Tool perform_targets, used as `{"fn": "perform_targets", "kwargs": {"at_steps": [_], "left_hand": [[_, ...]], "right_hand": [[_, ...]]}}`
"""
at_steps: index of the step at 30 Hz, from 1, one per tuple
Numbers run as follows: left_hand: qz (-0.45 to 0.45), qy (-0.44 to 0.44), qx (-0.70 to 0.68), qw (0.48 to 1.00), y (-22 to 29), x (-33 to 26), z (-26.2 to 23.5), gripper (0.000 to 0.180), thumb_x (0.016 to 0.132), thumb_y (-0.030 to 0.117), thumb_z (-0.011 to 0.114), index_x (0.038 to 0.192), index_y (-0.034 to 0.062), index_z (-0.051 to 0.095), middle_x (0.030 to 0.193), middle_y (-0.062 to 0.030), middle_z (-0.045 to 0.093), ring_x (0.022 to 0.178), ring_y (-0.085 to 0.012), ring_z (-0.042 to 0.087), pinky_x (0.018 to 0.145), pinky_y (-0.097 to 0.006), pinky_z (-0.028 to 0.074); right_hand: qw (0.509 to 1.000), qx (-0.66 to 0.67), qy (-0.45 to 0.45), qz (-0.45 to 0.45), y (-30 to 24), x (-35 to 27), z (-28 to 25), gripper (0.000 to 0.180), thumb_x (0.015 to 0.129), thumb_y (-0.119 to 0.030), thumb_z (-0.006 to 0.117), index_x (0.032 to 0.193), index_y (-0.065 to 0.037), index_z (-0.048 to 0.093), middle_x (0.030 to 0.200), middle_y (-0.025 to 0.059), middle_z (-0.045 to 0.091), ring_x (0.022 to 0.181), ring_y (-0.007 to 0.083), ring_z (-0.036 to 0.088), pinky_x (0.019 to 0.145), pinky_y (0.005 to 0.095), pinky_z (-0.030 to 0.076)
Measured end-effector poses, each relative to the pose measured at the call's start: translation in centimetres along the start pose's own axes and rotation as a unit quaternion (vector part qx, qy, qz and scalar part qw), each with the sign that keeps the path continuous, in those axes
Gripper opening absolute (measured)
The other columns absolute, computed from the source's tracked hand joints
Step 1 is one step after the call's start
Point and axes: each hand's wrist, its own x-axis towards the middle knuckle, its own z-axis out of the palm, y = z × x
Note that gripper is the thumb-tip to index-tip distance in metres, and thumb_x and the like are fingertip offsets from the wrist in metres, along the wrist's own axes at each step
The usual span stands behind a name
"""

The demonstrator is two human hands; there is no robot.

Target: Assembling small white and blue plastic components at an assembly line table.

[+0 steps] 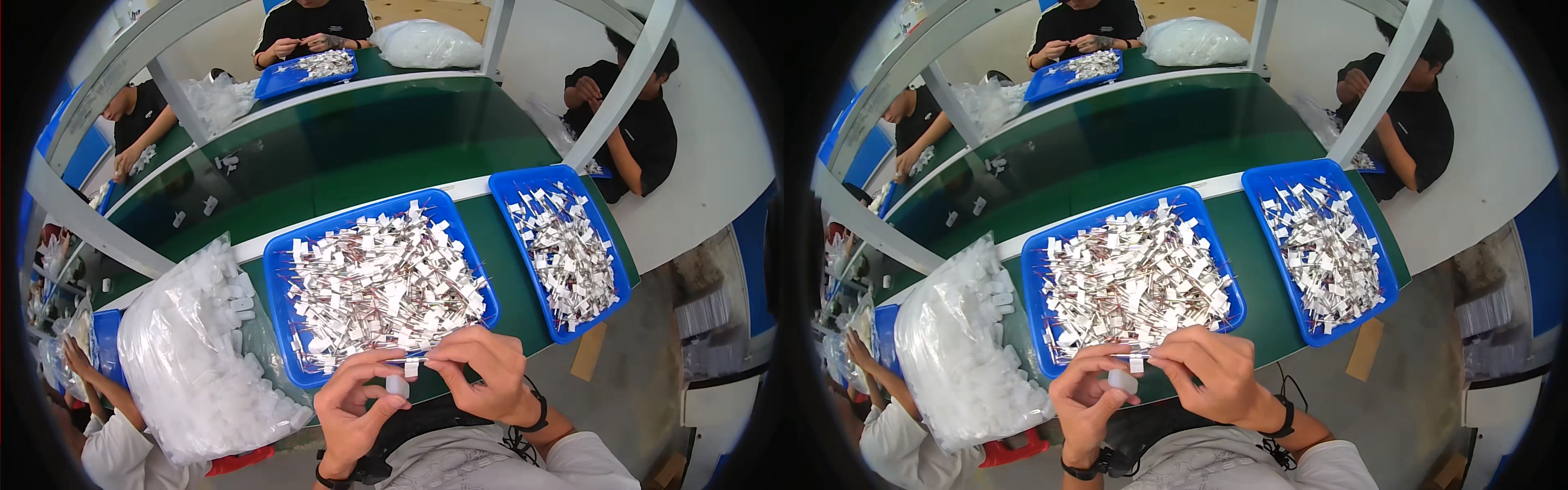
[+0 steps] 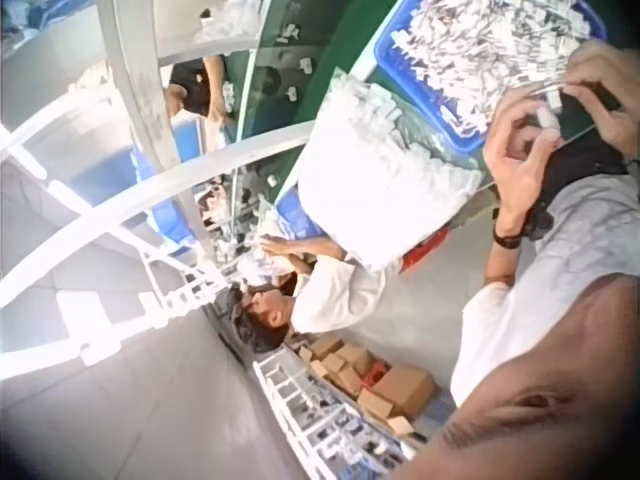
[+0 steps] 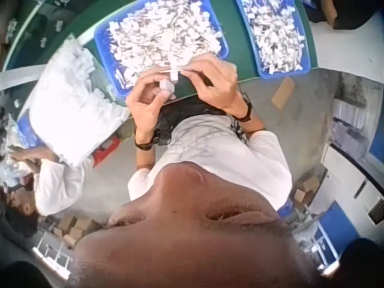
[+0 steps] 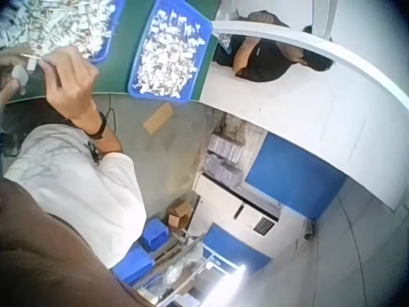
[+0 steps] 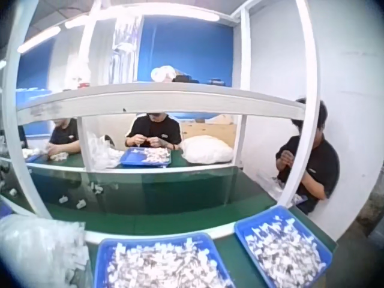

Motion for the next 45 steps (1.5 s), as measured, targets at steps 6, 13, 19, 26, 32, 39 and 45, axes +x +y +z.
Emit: {"fn": "perform_targets", "kwargs": {"at_steps": [6, 13, 19, 26, 32, 39, 45], "left_hand": [[0.023, 0.014, 0.033, 0.999, 0.2, -0.3, 0.1, 0.028, 0.089, -0.006, 0.073, 0.115, -0.0123, 0.065, 0.127, -0.0271, 0.060, 0.105, -0.0343, 0.072, 0.072, -0.035, 0.070], [0.024, 0.036, -0.029, 0.999, -0.2, -0.3, 0.6, 0.028, 0.091, -0.005, 0.073, 0.116, -0.0116, 0.062, 0.123, -0.0280, 0.060, 0.105, -0.0369, 0.071, 0.073, -0.036, 0.070], [0.044, 0.084, -0.004, 0.996, 0.2, -0.6, 0.6, 0.034, 0.090, 0.012, 0.079, 0.109, -0.0077, 0.059, 0.113, -0.0225, 0.062, 0.094, -0.0312, 0.074, 0.061, -0.031, 0.066], [0.015, 0.064, -0.026, 0.997, 0.1, -1.2, -0.2, 0.035, 0.089, 0.017, 0.078, 0.108, -0.0051, 0.057, 0.113, -0.0217, 0.060, 0.090, -0.0315, 0.075, 0.057, -0.032, 0.064], [0.011, 0.059, -0.075, 0.995, 0.2, -1.0, 0.0, 0.033, 0.091, 0.017, 0.075, 0.108, -0.0040, 0.056, 0.109, -0.0203, 0.058, 0.085, -0.0311, 0.074, 0.054, -0.031, 0.063], [0.016, 0.060, -0.122, 0.991, -0.1, -1.2, -0.8, 0.026, 0.085, 0.003, 0.070, 0.104, -0.0087, 0.055, 0.097, -0.0240, 0.062, 0.078, -0.0357, 0.074, 0.057, -0.036, 0.065], [0.010, 0.085, -0.032, 0.996, 0.2, -1.1, -0.7, 0.041, 0.088, 0.025, 0.079, 0.104, -0.0035, 0.054, 0.092, -0.0156, 0.059, 0.067, -0.0228, 0.068, 0.046, -0.025, 0.052]], "right_hand": [[1.000, 0.003, -0.009, -0.006, 0.4, -0.5, -0.1, 0.014, 0.078, 0.001, 0.082, 0.089, -0.004, 0.075, 0.082, 0.0078, 0.071, 0.061, 0.0190, 0.068, 0.051, 0.0282, 0.050], [0.996, 0.056, -0.035, 0.058, 0.1, -0.7, -0.2, 0.014, 0.079, 0.003, 0.082, 0.089, -0.003, 0.075, 0.083, 0.0082, 0.071, 0.063, 0.0177, 0.069, 0.052, 0.0272, 0.052], [0.997, 0.060, -0.026, 0.041, 0.6, -0.9, -0.3, 0.015, 0.078, 0.005, 0.081, 0.089, -0.002, 0.074, 0.083, 0.0091, 0.071, 0.065, 0.0182, 0.069, 0.053, 0.0274, 0.052], [0.990, 0.113, -0.053, 0.073, 1.1, -1.4, -0.6, 0.014, 0.079, 0.006, 0.081, 0.089, -0.001, 0.074, 0.085, 0.0095, 0.072, 0.066, 0.0172, 0.070, 0.054, 0.0264, 0.053], [0.986, 0.134, -0.048, 0.090, 0.9, -1.2, -0.7, 0.012, 0.081, 0.006, 0.080, 0.090, 0.000, 0.075, 0.086, 0.0099, 0.073, 0.067, 0.0161, 0.070, 0.055, 0.0258, 0.055], [0.957, 0.227, -0.122, 0.132, 1.6, -1.3, -0.8, 0.013, 0.087, 0.001, 0.077, 0.099, 0.000, 0.074, 0.094, 0.0104, 0.072, 0.064, 0.0118, 0.065, 0.055, 0.0243, 0.050], [0.893, 0.335, -0.179, 0.242, 1.4, -1.6, -1.4, 0.022, 0.096, -0.012, 0.074, 0.115, -0.001, 0.074, 0.090, 0.0032, 0.067, 0.063, 0.0045, 0.059, 0.055, 0.0216, 0.045]]}}
